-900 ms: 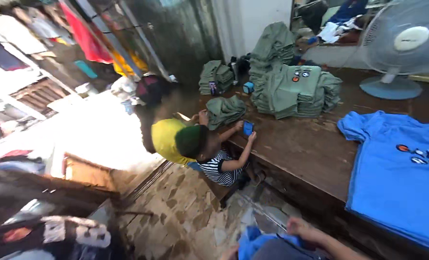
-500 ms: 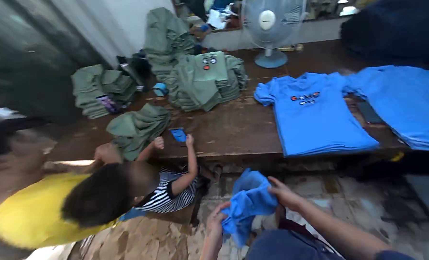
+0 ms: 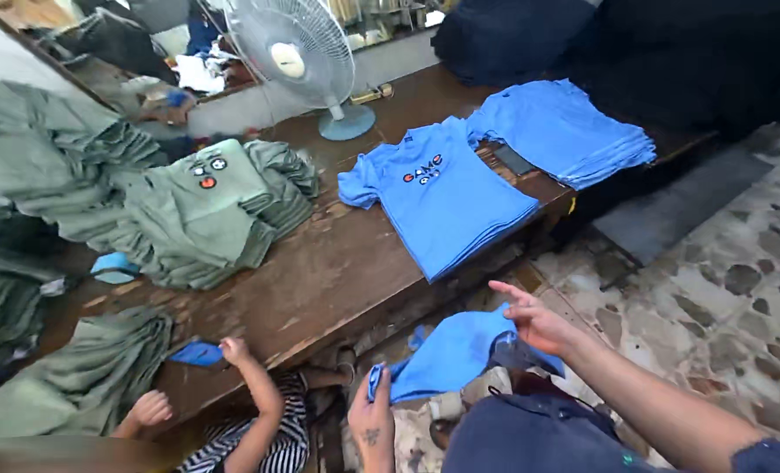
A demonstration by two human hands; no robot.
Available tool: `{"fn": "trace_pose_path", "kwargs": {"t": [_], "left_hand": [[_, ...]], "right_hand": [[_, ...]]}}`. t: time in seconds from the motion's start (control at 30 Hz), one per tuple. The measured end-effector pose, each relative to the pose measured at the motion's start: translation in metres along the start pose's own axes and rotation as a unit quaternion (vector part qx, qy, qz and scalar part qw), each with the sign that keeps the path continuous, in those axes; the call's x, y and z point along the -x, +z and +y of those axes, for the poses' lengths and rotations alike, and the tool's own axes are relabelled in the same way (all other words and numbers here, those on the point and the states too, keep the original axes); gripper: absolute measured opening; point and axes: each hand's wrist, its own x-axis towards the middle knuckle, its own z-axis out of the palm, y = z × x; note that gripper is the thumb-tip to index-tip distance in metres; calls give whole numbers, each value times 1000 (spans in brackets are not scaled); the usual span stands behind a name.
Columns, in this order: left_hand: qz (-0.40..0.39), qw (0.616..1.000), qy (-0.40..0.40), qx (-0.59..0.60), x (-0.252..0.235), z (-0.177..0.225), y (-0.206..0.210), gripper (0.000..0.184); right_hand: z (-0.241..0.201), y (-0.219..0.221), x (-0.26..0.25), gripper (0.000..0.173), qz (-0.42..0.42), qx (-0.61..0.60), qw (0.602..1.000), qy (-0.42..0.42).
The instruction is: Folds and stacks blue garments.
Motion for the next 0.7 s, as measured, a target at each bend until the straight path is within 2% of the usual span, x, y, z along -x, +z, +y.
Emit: {"fn": "trace_pose_path", "kwargs": {"t": [0.1,0.2,0.23,0.3,0.37,0.4,0.47,0.5,0.57,0.63,0.7], "left_hand": [[49,998,7,-45,-5,-1,14,21],[85,991,-84,54,-8,15,50,10],[90,985,-109,96,-7,23,66,7],[86,979,-125,138,-8,37,100,18],[67,983,-105,137,-11,50,129,29],[66,985,-89,134,-13,60,139,24],[39,983,-64,167,-20,83,150,24],[10,980,-48,190,-22,97,149,28],[-63,975,37,210,-26,131,137,30],[-134,957,178,186,-33,168,120,20],[-154,929,302,149,-54,201,103,32]], "right_hand": [[-10,-23,-3,35,91,-57,993,-49],[-37,-67,-8,29,117,-79,981,-136],[-45,-84,-11,29,105,-54,978,-170],[-59,-116,-21,34,96,71,963,-243],[-70,-149,-31,38,106,236,910,-324],[-76,-165,-35,36,124,274,884,-358],[-100,-193,-39,31,154,231,882,-380],[-118,-206,-40,32,166,187,885,-393],[-163,-229,-39,34,141,131,866,-462],[-222,-238,-30,31,55,146,818,-554],[-284,-235,-25,24,-10,182,753,-632]]}}
